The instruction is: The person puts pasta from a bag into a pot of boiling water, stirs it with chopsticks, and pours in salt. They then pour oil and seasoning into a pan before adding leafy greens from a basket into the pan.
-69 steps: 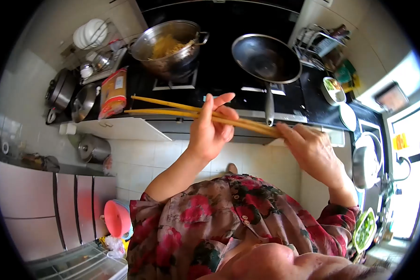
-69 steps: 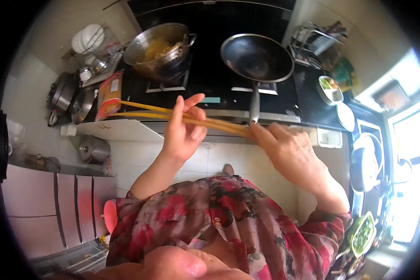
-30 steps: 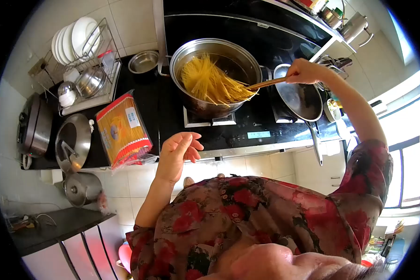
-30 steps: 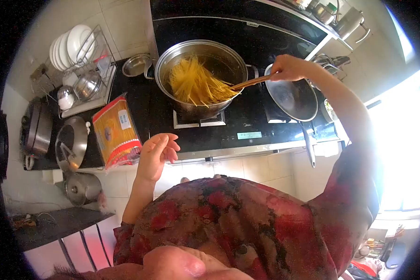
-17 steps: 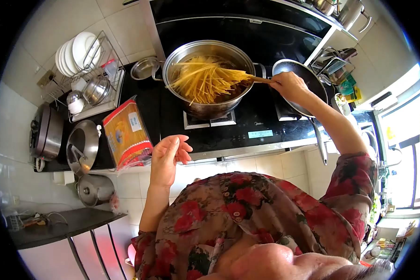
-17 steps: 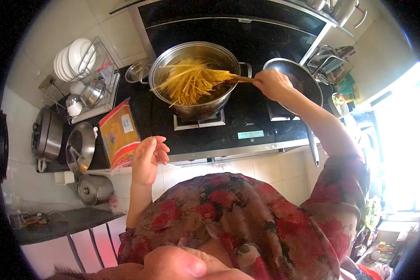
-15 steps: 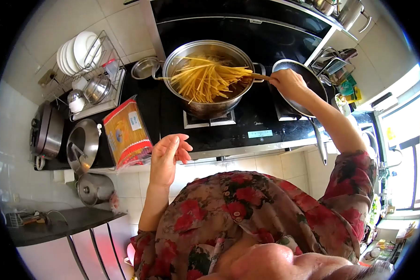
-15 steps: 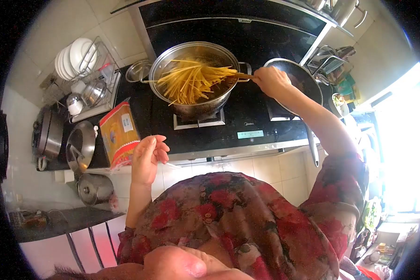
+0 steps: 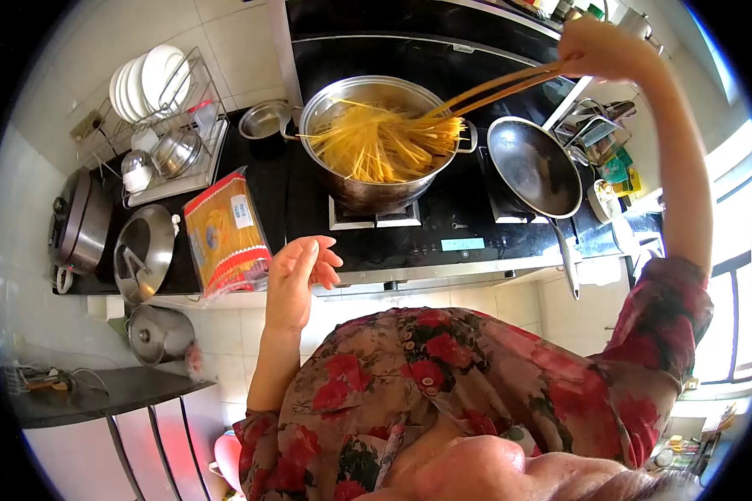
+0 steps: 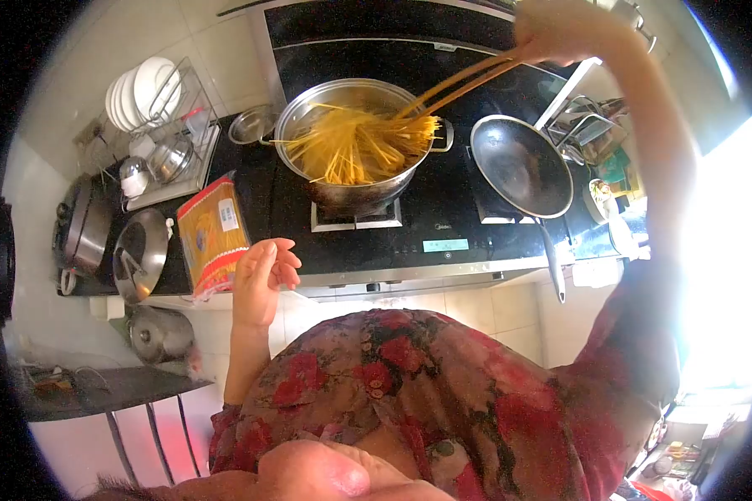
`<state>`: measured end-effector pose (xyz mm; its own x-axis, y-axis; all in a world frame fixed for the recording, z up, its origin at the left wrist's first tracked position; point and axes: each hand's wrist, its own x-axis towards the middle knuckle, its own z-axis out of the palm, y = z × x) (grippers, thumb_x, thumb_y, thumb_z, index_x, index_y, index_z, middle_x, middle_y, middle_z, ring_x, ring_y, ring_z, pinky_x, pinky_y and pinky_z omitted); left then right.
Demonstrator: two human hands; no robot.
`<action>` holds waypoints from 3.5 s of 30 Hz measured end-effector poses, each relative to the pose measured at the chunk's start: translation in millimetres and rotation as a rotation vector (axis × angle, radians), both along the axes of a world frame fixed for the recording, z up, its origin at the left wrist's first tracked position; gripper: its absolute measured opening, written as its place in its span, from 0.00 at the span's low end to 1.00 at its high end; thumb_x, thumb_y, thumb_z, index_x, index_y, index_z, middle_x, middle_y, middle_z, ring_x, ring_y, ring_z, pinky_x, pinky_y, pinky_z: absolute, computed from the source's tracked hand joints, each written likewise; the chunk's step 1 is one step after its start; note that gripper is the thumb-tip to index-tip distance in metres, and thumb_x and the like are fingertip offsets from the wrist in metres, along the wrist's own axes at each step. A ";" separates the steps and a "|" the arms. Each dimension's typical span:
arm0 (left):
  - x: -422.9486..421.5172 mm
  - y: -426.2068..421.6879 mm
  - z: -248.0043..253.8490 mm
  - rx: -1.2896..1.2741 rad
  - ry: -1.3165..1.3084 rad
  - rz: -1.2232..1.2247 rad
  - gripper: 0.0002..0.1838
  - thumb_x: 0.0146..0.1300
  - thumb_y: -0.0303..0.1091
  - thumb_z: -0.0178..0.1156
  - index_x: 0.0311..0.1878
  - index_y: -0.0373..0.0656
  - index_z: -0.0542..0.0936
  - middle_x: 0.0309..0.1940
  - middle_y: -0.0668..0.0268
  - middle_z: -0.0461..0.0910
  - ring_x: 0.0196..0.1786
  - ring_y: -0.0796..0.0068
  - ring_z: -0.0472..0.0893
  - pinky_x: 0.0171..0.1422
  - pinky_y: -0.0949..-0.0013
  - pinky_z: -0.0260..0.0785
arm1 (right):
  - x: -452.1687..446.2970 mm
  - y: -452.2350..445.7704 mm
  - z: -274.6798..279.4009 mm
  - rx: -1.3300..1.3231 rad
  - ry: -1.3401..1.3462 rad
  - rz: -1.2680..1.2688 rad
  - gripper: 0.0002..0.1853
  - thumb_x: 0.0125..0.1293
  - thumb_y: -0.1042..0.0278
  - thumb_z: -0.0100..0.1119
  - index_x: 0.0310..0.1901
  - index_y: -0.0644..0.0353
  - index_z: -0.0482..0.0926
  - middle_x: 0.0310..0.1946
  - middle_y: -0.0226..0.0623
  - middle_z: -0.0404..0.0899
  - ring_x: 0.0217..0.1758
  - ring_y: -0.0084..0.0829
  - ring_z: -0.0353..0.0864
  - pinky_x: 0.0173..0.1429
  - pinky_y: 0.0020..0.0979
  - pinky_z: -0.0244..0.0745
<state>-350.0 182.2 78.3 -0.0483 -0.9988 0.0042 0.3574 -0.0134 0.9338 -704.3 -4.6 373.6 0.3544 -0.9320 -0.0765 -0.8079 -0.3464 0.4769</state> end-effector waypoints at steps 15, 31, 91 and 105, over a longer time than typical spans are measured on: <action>18.0 0.4 -6.9 0.015 0.009 0.048 0.16 0.72 0.40 0.49 0.45 0.36 0.79 0.29 0.61 0.80 0.25 0.77 0.77 0.29 0.75 0.68 | 61.6 -64.2 -91.2 0.574 0.100 0.116 0.13 0.52 0.62 0.60 0.21 0.66 0.79 0.12 0.40 0.70 0.17 0.39 0.70 0.24 0.39 0.64; 3.9 -15.9 4.6 -0.028 0.017 -0.022 0.17 0.73 0.39 0.47 0.46 0.34 0.78 0.30 0.61 0.80 0.25 0.77 0.76 0.29 0.76 0.67 | 10.4 -12.7 -220.7 0.345 -0.515 -0.015 0.13 0.58 0.56 0.60 0.35 0.57 0.83 0.26 0.40 0.81 0.30 0.39 0.81 0.36 0.39 0.75; -17.8 -25.8 14.2 -0.103 -0.167 -0.035 0.15 0.72 0.40 0.48 0.47 0.38 0.79 0.31 0.63 0.81 0.26 0.80 0.77 0.30 0.78 0.67 | 0.7 -11.3 -98.7 -0.104 0.061 0.041 0.10 0.59 0.63 0.57 0.37 0.59 0.82 0.37 0.43 0.83 0.41 0.45 0.83 0.41 0.43 0.81; -17.4 -15.5 6.8 -0.078 -0.187 -0.002 0.15 0.72 0.41 0.50 0.46 0.40 0.80 0.30 0.64 0.81 0.26 0.81 0.78 0.29 0.78 0.67 | 69.8 5.0 -147.6 0.106 -0.046 0.266 0.06 0.52 0.75 0.60 0.31 0.63 0.83 0.30 0.45 0.83 0.36 0.44 0.85 0.36 0.39 0.81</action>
